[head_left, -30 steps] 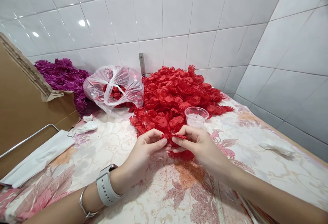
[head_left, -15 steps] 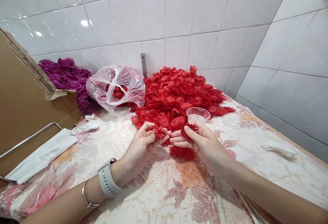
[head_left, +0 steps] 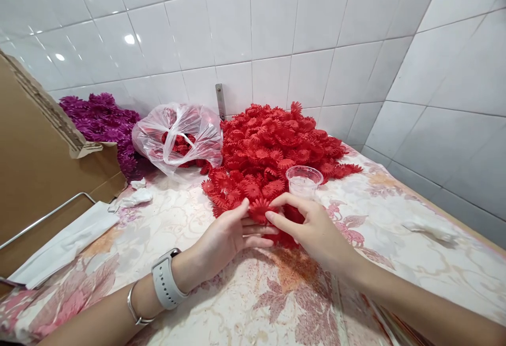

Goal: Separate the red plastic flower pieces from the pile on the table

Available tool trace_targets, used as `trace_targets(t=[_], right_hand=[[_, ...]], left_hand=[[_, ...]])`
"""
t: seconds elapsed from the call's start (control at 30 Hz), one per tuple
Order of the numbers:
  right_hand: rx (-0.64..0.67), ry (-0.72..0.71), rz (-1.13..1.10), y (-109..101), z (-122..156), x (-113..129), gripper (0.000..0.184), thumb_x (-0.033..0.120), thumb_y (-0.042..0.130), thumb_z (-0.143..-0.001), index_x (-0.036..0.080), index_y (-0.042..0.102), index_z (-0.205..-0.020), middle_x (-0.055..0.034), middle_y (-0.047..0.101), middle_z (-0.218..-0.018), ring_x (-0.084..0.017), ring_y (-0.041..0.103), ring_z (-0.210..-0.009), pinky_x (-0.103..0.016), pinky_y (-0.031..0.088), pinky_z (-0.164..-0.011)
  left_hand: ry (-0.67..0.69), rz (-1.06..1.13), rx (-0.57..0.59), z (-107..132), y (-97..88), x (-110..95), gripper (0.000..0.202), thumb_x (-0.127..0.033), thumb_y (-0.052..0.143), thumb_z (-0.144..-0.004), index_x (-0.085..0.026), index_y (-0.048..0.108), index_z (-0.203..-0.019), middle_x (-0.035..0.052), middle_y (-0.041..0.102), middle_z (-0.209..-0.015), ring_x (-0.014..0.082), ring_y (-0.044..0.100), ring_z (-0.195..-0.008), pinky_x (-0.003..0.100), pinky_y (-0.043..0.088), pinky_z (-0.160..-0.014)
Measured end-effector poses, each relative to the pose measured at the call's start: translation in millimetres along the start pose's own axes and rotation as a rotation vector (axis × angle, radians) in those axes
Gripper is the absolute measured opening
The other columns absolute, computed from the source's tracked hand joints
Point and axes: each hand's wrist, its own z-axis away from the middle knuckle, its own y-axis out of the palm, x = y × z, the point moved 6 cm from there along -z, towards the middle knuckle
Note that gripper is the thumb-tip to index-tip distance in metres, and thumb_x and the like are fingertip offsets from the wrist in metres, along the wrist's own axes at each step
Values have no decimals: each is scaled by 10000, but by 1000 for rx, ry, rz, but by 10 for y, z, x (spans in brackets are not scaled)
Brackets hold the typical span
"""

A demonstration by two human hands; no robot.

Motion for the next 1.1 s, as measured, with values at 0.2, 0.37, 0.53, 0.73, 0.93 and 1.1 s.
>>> trace_targets(t=[0.2,0.37,0.53,0.73,0.93,1.1], right_hand=[[-3,3,6,10,9,31,139,309,522,-805,194,574,-747,13,565,-649,-133,499,-599,-254,371,-555],[-41,-4,4,-28,13,49,178,309,484,-834,196,558,-719,25,539,-648,-117,463,-583,-245,349,-540],[-56,6,-43,-31,32,56,180,309,500,-820,193,545,-689,30,526,-633,-105,435,-542,-242,331,-512],[13,26,-70,19,37,85,182,328,553,-778,189,565,-661,25,539,-613,-106,449,-535,-237,336,-497],[138,81,-135,107,38,68,152,293,571,-744,187,568,-635,41,508,-555,-90,423,-486,-228,316,-471],[146,40,-121,80,-9,28,139,220,494,-775,188,547,-650,49,481,-549,-89,406,-482,-225,297,-469]], left_hand=[[68,-212,-75,0,-38,-44,179,-285,658,-724,-111,665,-765,83,696,-735,159,655,-673,260,506,-678],[128,-297,-198,11,-127,-118,159,-261,688,-690,-113,679,-747,53,688,-639,131,643,-586,216,498,-583],[135,-333,-253,34,-129,-148,131,-240,707,-667,-114,679,-692,45,690,-638,109,630,-565,186,483,-553],[107,-436,-295,60,-115,-137,217,-259,737,-612,-133,580,-531,17,637,-528,103,579,-471,178,422,-452],[155,-598,-271,99,-88,-148,245,-276,710,-629,-152,530,-517,-6,587,-488,97,508,-428,180,350,-401],[267,-686,-162,90,-1,-191,123,-262,695,-663,-160,638,-699,8,646,-687,120,577,-619,194,428,-558]])
